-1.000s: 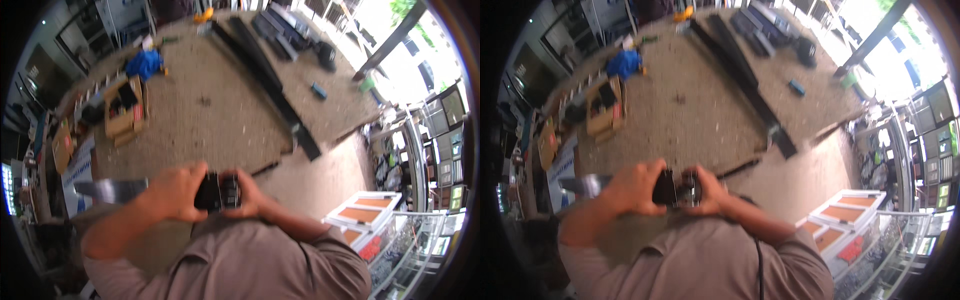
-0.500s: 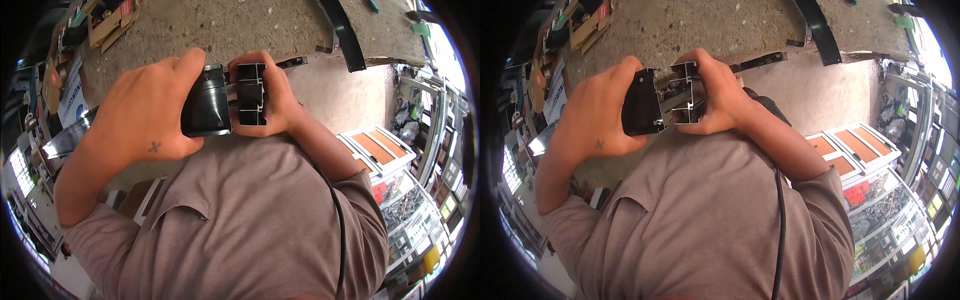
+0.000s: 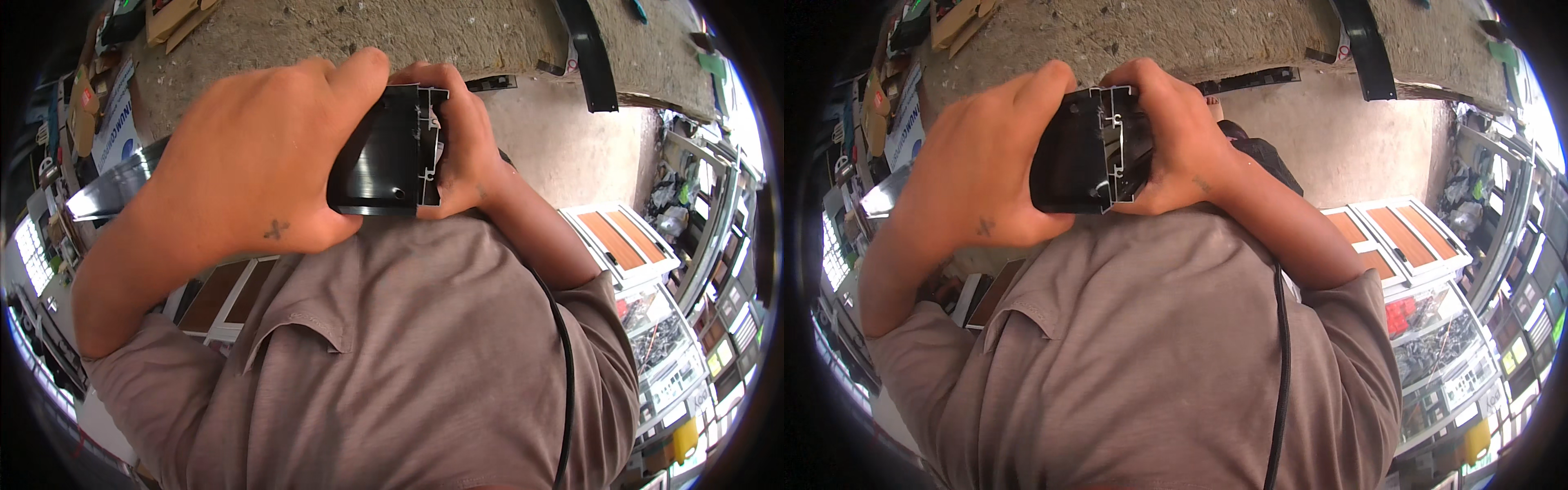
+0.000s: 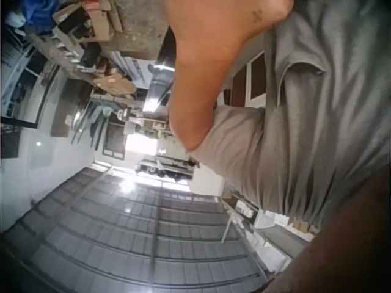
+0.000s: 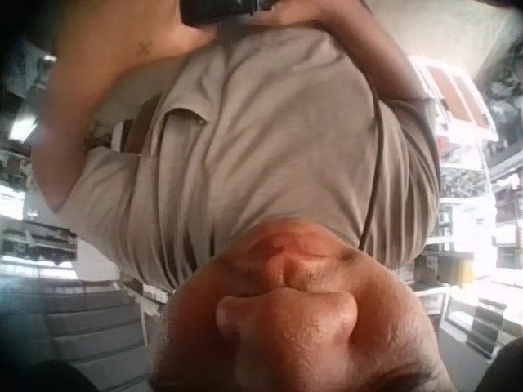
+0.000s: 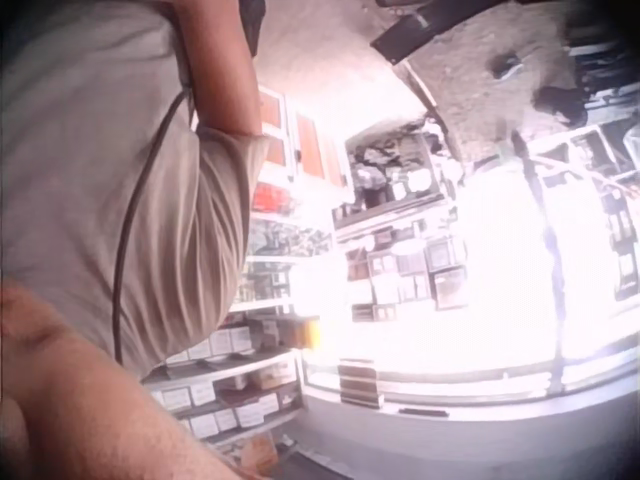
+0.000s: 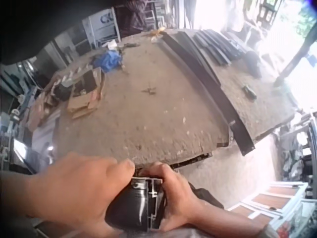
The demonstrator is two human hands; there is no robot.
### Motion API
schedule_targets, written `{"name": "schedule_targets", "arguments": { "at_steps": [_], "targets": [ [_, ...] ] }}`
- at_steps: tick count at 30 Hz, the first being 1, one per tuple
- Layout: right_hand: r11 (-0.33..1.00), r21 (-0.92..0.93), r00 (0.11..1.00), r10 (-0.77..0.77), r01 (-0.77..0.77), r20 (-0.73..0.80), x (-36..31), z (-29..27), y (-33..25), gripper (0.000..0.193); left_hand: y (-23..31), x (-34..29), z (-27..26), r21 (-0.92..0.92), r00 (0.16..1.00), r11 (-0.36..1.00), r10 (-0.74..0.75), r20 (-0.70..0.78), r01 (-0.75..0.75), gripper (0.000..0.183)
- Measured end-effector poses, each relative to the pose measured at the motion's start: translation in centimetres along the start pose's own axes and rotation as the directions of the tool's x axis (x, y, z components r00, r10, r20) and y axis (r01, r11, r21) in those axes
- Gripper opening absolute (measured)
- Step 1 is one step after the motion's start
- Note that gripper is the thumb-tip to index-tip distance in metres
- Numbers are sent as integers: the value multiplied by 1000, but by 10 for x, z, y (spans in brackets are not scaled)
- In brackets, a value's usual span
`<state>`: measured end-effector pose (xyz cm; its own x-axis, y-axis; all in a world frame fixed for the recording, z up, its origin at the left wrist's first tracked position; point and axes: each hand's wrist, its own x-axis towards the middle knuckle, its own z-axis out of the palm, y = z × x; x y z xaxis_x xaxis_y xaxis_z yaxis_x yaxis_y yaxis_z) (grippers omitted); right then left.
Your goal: The person picks up metal frame profiles and places them on the workbench, aligns the pieces, and fits corner connector pieces into the ends of the metal profiles by hand.
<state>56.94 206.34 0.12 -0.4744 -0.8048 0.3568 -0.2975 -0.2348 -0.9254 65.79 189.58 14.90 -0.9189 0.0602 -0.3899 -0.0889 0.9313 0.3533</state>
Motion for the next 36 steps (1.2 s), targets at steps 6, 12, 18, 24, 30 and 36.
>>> {"name": "schedule_targets", "arguments": {
  "at_steps": [6,12,18,24,30,36],
  "targets": [
    [998,8,998,-64,63,7,-1,1,-2,82,10,4,6,-64,999,998,20,-25,-22,63],
    [999,14,999,-48,47,9,-7,-5,-6,83,15,5,8,-35,999,999,30,-19,-31,65],
    [995,-55,996,-80,82,36,-6,-6,-4,86,14,5,5,49,999,998,27,43,-30,70],
    [974,168,988,153,-155,24,-9,-1,-1,85,13,9,0,44,996,999,-4,92,0,73],
    [999,8,998,-52,52,19,-2,-6,5,85,8,10,2,3,997,998,57,44,-57,72],
    [994,-10,994,-106,106,8,0,-7,6,85,7,18,3,-17,993,993,115,-5,-115,73]
  ]
}}
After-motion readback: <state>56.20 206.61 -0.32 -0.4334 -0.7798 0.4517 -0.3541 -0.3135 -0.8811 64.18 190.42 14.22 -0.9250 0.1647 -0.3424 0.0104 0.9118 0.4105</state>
